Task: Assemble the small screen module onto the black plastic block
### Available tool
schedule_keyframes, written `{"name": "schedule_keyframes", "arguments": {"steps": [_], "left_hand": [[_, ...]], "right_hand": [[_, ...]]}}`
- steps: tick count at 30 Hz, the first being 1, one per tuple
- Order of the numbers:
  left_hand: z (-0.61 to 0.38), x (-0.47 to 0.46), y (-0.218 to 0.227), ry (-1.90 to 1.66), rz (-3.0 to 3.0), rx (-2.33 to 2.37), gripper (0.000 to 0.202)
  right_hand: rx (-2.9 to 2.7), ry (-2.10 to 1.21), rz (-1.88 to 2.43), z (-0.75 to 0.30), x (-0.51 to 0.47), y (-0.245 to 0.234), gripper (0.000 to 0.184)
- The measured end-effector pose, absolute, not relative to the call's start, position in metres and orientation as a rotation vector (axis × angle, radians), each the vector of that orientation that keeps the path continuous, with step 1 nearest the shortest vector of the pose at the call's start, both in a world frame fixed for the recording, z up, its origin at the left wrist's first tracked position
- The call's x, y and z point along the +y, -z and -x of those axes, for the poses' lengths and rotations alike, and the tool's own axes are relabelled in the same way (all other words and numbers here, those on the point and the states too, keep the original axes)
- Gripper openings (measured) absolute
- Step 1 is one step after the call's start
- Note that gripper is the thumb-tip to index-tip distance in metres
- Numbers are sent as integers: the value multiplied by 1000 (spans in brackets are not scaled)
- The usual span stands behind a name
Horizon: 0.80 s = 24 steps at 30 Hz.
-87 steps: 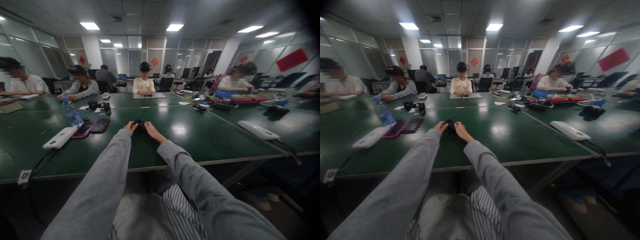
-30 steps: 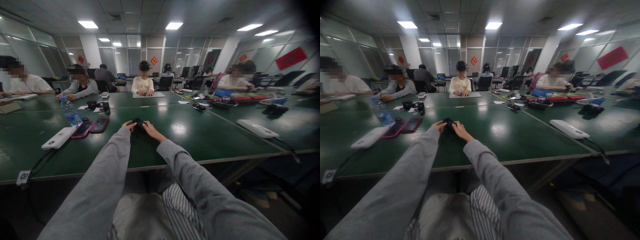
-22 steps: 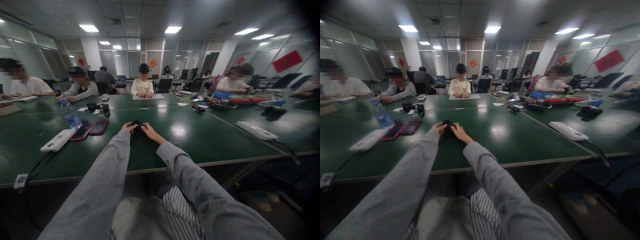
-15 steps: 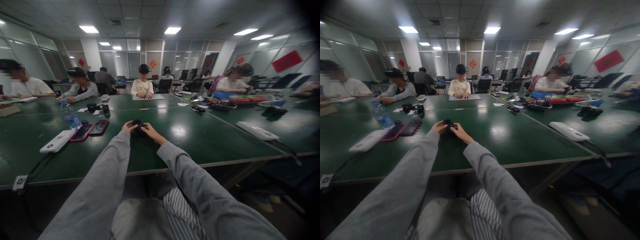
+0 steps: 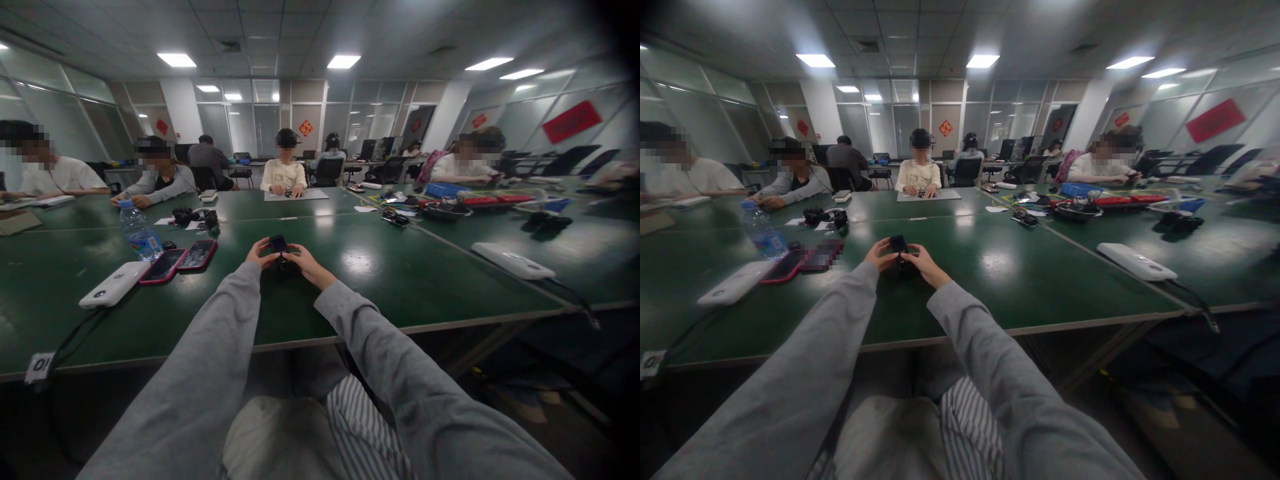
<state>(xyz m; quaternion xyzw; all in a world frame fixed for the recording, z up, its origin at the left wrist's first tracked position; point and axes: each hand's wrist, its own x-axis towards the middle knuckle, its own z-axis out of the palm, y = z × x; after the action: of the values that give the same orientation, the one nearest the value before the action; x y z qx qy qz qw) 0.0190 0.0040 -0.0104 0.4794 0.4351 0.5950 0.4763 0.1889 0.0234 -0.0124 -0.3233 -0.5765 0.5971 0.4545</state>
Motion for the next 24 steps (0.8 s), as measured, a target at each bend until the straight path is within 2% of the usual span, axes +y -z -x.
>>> {"name": "schedule_keyframes", "arguments": {"steps": [12,24], "left_hand": [[-21,0,6,-1431,-1148,1054,79],[-16,9,16,-1433,-1192,1063,91]], "right_hand": [[-1375,-1551,739,-192,23,13,61],[-1387,-1519,751,-191,24,14,61]]}}
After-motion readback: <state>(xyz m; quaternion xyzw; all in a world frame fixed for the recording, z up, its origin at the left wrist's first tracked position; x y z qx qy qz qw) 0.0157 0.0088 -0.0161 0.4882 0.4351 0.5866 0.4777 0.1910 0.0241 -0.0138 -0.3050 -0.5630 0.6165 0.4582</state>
